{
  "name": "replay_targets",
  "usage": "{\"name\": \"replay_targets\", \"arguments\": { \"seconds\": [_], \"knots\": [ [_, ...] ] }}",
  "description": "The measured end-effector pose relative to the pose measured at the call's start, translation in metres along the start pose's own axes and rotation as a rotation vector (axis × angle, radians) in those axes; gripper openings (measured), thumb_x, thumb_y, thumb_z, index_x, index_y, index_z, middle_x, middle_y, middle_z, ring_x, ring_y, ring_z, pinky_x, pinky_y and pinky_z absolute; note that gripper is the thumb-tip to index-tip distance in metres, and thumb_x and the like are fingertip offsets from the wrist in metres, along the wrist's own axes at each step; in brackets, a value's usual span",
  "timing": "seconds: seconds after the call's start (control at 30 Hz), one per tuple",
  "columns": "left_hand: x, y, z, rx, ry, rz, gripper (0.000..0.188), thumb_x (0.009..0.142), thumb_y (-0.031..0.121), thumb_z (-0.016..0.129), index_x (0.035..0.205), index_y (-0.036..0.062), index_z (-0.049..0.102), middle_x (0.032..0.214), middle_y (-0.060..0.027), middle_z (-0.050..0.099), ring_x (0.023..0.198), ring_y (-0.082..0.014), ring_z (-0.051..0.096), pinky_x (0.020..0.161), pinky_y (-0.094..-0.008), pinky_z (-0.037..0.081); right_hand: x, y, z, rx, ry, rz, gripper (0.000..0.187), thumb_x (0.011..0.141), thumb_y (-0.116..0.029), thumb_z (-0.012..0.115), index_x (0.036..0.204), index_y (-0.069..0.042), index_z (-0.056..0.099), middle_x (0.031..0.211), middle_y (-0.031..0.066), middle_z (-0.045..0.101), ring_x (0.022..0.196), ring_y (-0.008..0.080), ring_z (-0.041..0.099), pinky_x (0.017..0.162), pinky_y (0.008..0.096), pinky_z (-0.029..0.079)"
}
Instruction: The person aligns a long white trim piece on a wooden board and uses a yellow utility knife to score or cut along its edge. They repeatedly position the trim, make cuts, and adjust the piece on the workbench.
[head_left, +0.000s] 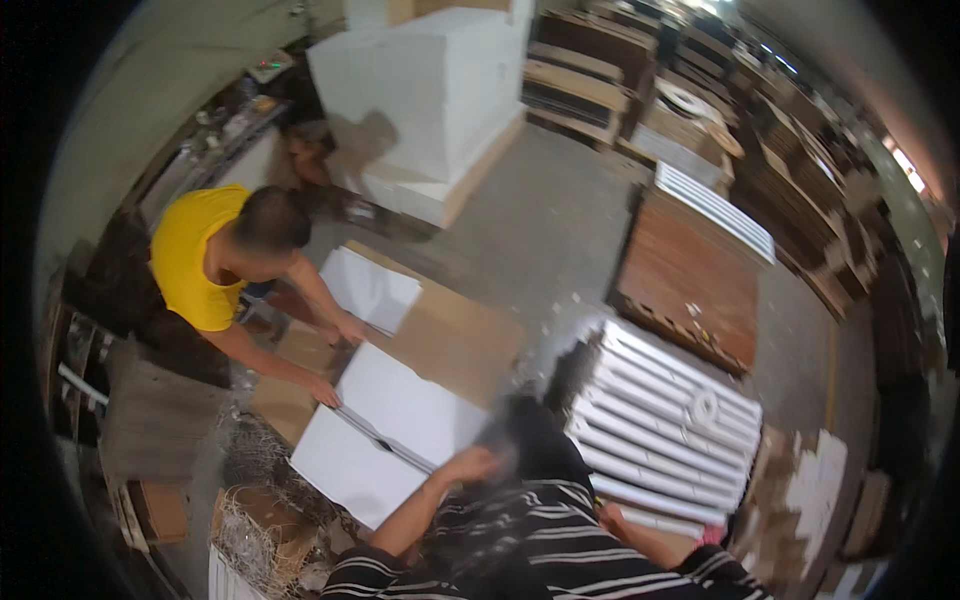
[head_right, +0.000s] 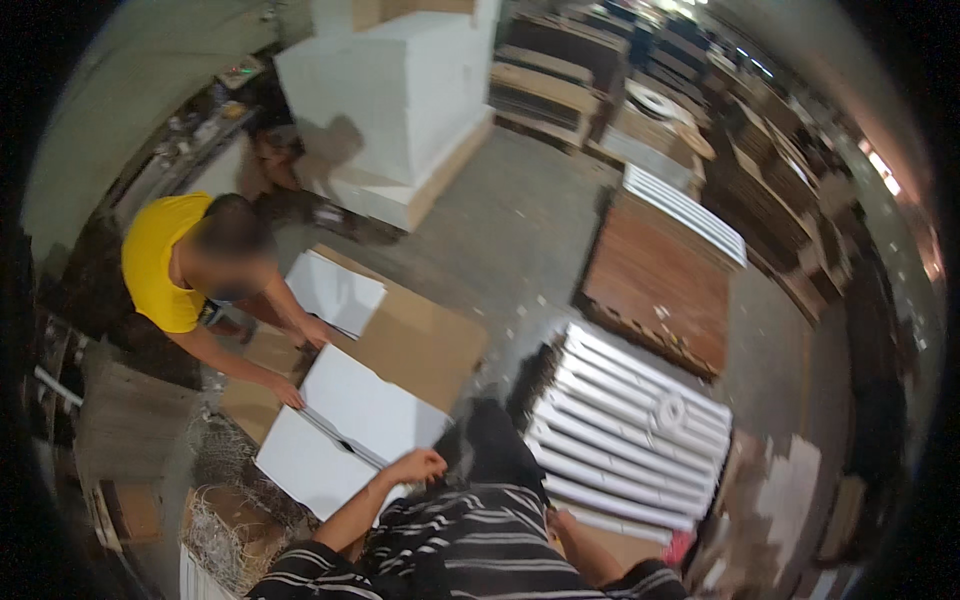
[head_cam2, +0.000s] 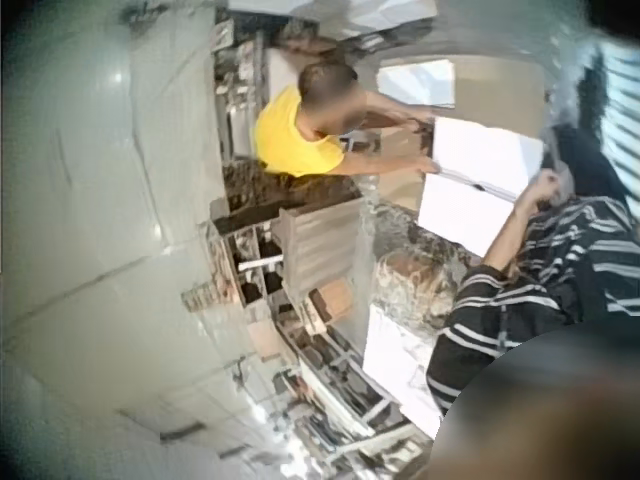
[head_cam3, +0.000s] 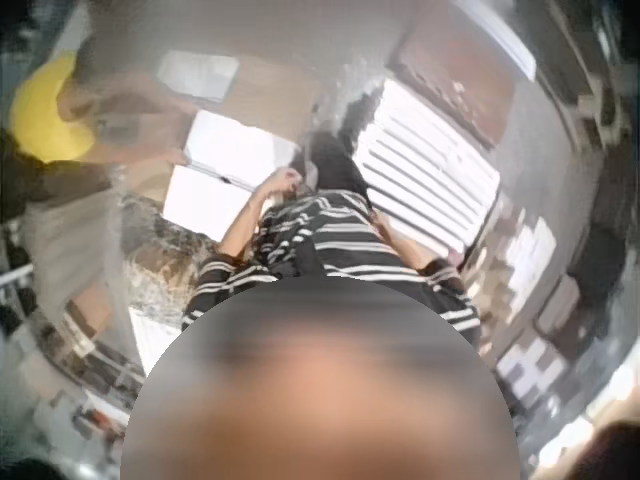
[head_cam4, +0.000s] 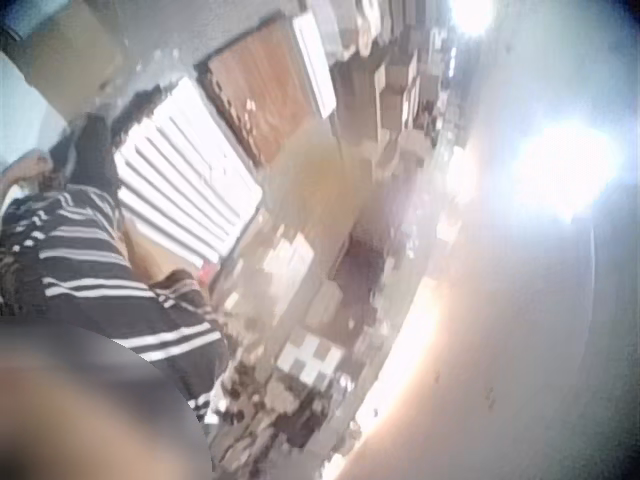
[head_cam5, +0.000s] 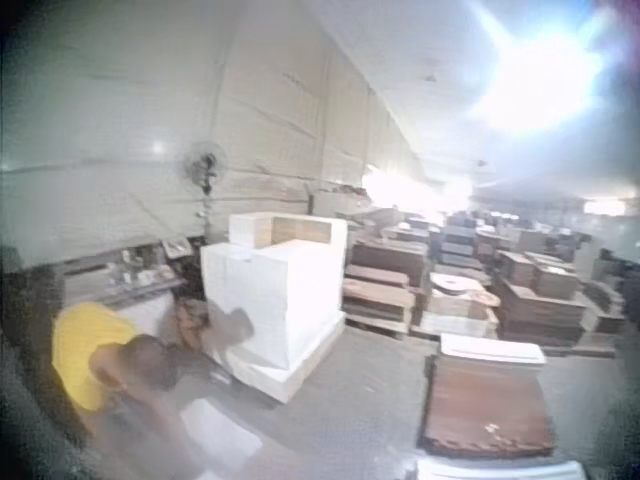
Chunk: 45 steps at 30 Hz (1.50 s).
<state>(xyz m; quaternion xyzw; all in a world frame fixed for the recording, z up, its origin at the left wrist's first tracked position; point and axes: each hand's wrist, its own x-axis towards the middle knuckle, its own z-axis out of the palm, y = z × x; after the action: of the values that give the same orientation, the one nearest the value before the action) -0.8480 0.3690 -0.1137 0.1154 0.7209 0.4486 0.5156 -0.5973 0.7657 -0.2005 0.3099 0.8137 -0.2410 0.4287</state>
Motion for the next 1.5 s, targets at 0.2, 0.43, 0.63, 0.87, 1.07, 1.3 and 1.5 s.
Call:
{"name": "replay_targets", "arguments": {
  "seconds": [0.2,0.43,0.63,0.87,1.07,1.3,1.5],
  "knots": [
    [0.059,0.072,-0.07,0.196,-0.324,0.061,0.052,0.095,0.051,0.068,0.115,0.0036,0.073,0.096,-0.0054,0.075,0.086,-0.0157,0.063,0.079,-0.0366,0.05,0.135,-0.1,-0.144,0.13,0.045,-0.09,0.048,0.098,-0.047,0.059,0.089,-0.001,0.07,0.08,0.0196,0.068,0.072,0.0366,0.067,0.059,0.0482,0.05],
    [0.191,0.133,-0.152,0.027,0.08,-0.154,0.036,0.085,0.036,0.08,0.092,0.0021,0.071,0.075,-0.002,0.068,0.068,-0.012,0.059,0.057,-0.0336,0.045,0.253,-0.165,-0.338,0.26,0.067,-0.116,0.047,0.099,-0.045,0.057,0.084,-0.002,0.067,0.071,0.0161,0.064,0.061,0.0328,0.064,0.051,0.0458,0.047],
    [0.23,0.112,-0.184,0.203,0.341,-0.093,0.027,0.08,0.029,0.068,0.08,0.003,0.075,0.078,-0.0188,0.071,0.073,-0.0323,0.069,0.067,-0.0464,0.053,0.334,-0.135,-0.442,0.359,0.093,-0.114,0.047,0.101,-0.042,0.056,0.079,-0.002,0.065,0.063,0.013,0.06,0.051,0.0295,0.061,0.044,0.0438,0.045],
    [0.23,0.066,-0.199,0.133,0.844,-0.501,0.023,0.084,0.026,0.072,0.073,0.0052,0.071,0.072,-0.0147,0.069,0.064,-0.0324,0.064,0.063,-0.0465,0.053,0.468,-0.186,-0.517,0.187,0.219,-0.211,0.057,0.098,-0.047,0.058,0.077,0.005,0.067,0.065,0.0139,0.067,0.061,0.0291,0.068,0.051,0.0463,0.046],
    [0.284,0.061,-0.22,-0.065,0.774,-0.525,0.031,0.084,0.029,0.063,0.1,0.0069,0.078,0.103,-0.022,0.073,0.102,-0.0409,0.069,0.085,-0.0526,0.055,0.445,-0.36,-0.558,0.125,0.055,-0.413,0.04,0.09,-0.037,0.07,0.088,0.002,0.068,0.066,0.0127,0.064,0.049,0.0241,0.064,0.045,0.0387,0.053],
    [0.333,0.051,-0.325,-0.116,0.577,-0.51,0.036,0.084,0.033,0.062,0.092,0.0019,0.078,0.099,-0.0254,0.072,0.096,-0.0438,0.069,0.088,-0.0541,0.052,0.474,-0.551,-0.572,0.018,-0.05,-0.343,0.039,0.088,-0.034,0.072,0.085,0.005,0.067,0.068,0.0118,0.066,0.055,0.0243,0.066,0.05,0.0394,0.055],
    [0.35,0.04,-0.45,-0.148,0.839,-0.477,0.029,0.087,0.03,0.062,0.091,0.0053,0.077,0.097,-0.0253,0.072,0.091,-0.0368,0.07,0.084,-0.0516,0.053,0.496,-0.721,-0.6,-0.37,0.054,-0.524,0.068,0.096,-0.059,0.052,0.083,0.005,0.073,0.067,0.0195,0.07,0.063,0.0342,0.072,0.065,0.0436,0.058]
  ]
}}
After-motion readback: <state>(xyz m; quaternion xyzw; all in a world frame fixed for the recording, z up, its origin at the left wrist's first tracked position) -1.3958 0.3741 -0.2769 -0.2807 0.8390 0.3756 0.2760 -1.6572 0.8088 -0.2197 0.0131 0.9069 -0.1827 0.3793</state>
